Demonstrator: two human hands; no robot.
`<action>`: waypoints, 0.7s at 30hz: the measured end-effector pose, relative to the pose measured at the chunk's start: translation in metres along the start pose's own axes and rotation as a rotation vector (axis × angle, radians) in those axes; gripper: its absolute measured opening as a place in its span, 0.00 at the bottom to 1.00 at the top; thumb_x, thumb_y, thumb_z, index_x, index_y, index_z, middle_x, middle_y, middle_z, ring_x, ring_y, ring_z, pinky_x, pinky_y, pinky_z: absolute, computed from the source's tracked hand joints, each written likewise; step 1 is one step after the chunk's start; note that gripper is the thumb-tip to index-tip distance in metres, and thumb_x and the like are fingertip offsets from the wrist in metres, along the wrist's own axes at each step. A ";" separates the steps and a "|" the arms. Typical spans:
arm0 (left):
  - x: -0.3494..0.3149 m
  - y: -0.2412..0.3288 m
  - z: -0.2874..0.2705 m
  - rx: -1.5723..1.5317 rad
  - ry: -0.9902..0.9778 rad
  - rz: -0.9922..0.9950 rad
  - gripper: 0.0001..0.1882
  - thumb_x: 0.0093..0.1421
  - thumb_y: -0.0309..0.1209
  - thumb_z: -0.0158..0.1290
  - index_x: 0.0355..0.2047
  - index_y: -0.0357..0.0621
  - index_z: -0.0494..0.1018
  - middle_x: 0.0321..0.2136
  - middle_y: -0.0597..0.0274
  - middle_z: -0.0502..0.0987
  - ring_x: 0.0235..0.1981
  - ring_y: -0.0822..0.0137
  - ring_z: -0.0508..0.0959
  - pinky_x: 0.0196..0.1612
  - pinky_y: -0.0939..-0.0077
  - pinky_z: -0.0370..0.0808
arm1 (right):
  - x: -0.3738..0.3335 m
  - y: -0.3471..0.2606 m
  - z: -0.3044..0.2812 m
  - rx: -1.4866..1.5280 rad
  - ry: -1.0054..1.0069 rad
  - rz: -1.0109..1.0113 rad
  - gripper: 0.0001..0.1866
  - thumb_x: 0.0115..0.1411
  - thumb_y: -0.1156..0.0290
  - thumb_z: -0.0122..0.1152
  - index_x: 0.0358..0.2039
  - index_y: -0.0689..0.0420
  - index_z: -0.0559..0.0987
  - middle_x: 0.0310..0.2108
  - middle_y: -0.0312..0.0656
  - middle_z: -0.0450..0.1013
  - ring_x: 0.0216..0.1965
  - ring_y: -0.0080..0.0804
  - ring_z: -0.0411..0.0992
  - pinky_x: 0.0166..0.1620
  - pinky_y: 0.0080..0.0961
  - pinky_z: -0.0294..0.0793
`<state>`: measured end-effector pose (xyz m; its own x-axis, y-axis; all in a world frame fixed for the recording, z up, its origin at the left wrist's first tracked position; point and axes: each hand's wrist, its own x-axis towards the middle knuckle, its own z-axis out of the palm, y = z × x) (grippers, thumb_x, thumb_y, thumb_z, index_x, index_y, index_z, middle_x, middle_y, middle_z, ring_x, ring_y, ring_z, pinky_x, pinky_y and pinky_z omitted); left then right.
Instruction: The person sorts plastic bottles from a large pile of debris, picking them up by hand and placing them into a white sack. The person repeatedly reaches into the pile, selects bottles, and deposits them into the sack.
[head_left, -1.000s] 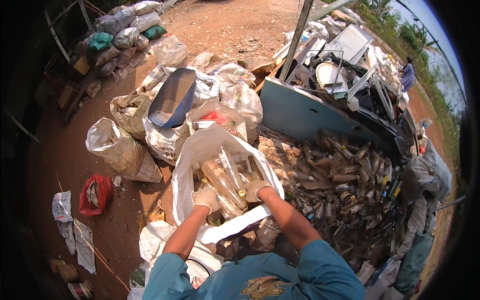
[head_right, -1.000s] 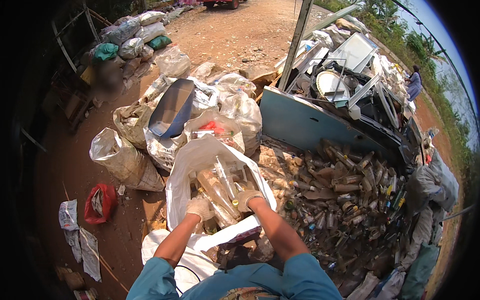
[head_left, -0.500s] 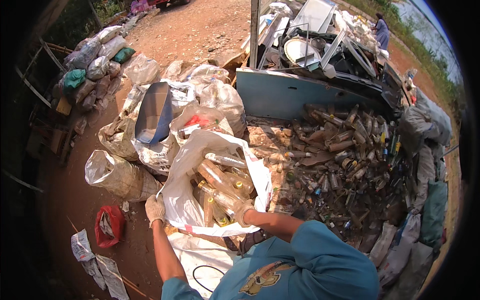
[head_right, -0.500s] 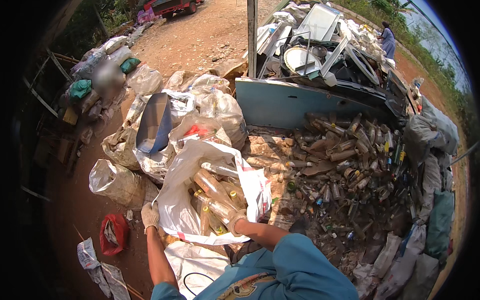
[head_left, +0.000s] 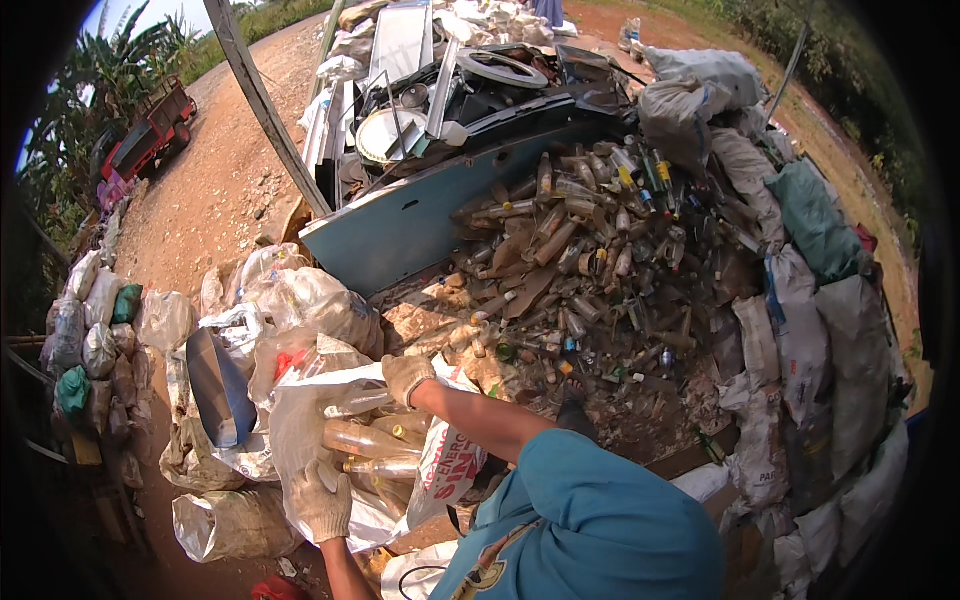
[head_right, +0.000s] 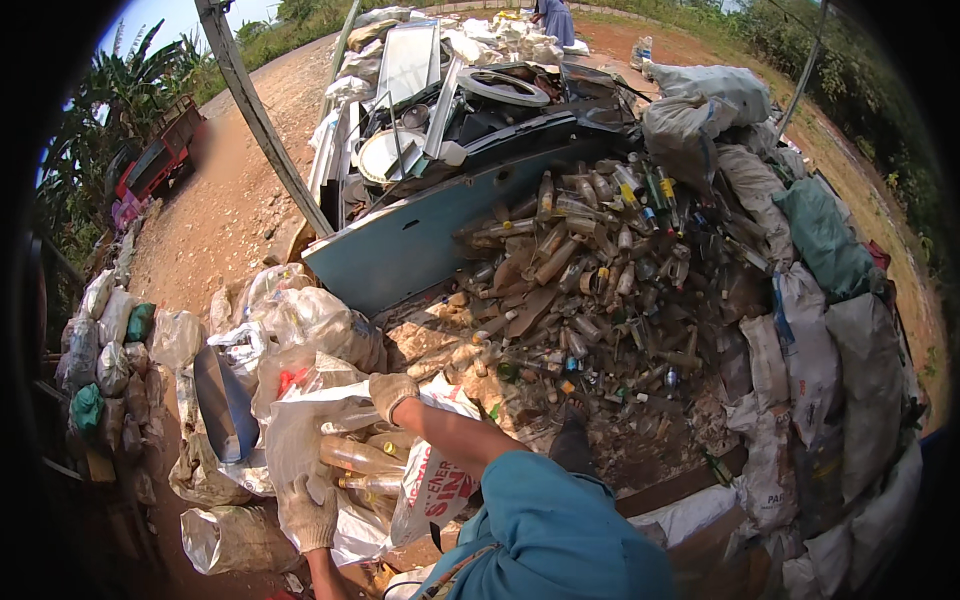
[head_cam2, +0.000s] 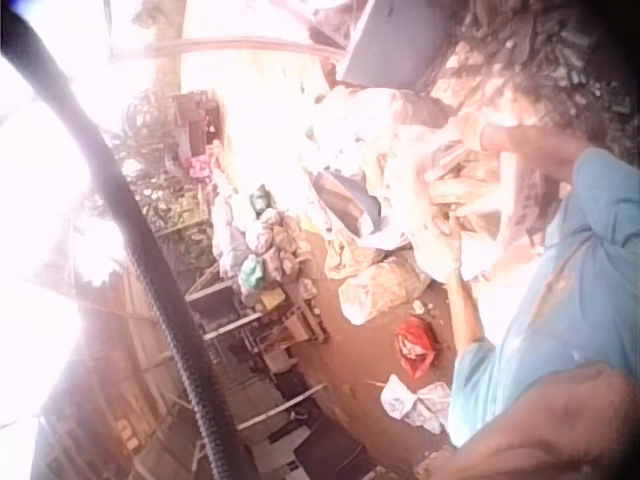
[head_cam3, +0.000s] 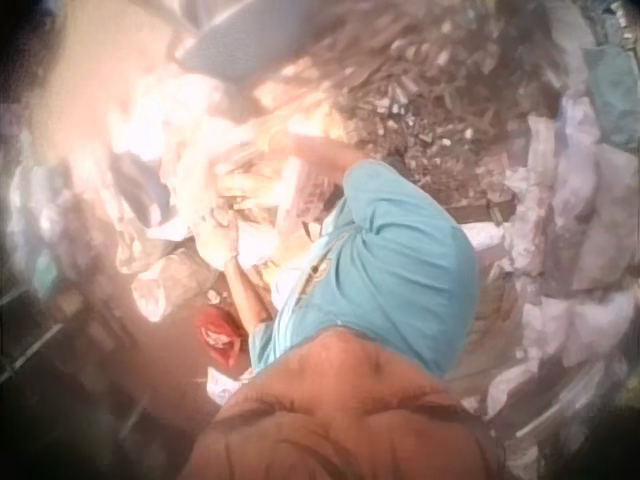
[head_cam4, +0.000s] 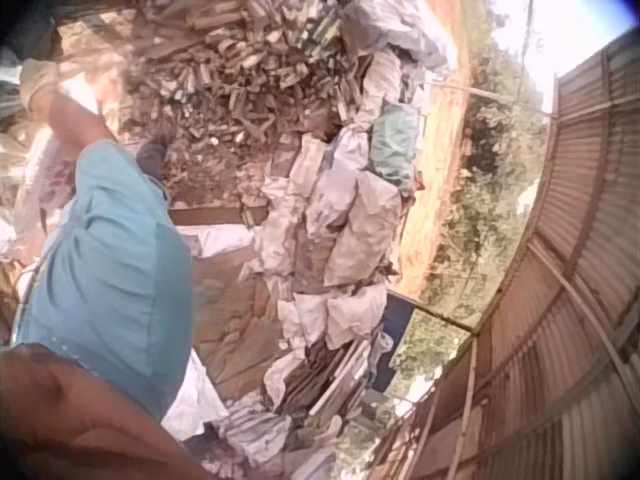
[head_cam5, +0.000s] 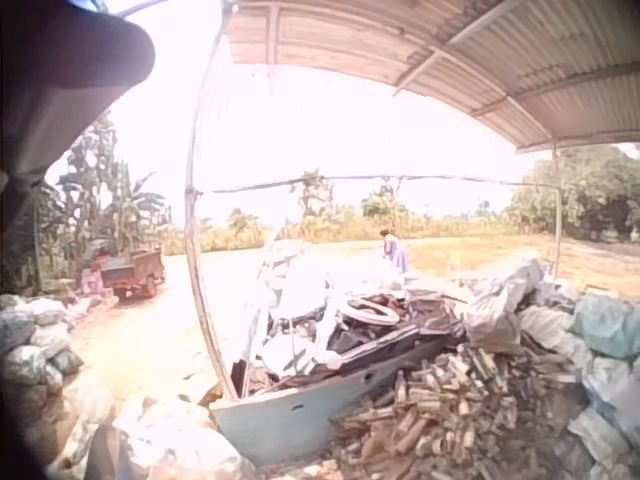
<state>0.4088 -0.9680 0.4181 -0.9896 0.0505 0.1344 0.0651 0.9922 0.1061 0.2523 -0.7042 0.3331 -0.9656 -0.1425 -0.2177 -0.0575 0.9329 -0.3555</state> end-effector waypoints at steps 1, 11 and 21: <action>0.008 0.012 -0.001 -0.062 -0.048 0.028 0.32 0.50 0.42 0.67 0.53 0.42 0.73 0.47 0.45 0.75 0.51 0.41 0.74 0.53 0.47 0.72 | 0.005 0.009 -0.004 0.098 -0.033 0.051 0.19 0.62 0.67 0.60 0.52 0.56 0.80 0.40 0.55 0.82 0.45 0.48 0.82 0.44 0.46 0.81; 0.138 0.189 0.014 -0.589 0.276 0.461 0.15 0.57 0.24 0.65 0.44 0.37 0.77 0.36 0.52 0.79 0.39 0.54 0.81 0.43 0.64 0.77 | -0.016 0.096 -0.067 0.659 0.048 -0.120 0.15 0.63 0.60 0.58 0.40 0.58 0.81 0.39 0.51 0.81 0.44 0.48 0.80 0.48 0.42 0.77; 0.300 0.515 0.195 -0.493 -0.173 0.638 0.30 0.48 0.35 0.70 0.51 0.43 0.73 0.45 0.47 0.76 0.47 0.46 0.78 0.49 0.54 0.76 | -0.144 0.538 0.003 0.959 0.010 0.925 0.23 0.60 0.50 0.63 0.44 0.56 0.81 0.44 0.48 0.79 0.45 0.43 0.78 0.51 0.37 0.75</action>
<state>0.1201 -0.4194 0.3215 -0.7463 0.6446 0.1659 0.6306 0.6051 0.4860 0.3609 -0.1824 0.1700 -0.5541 0.4191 -0.7192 0.8123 0.0837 -0.5772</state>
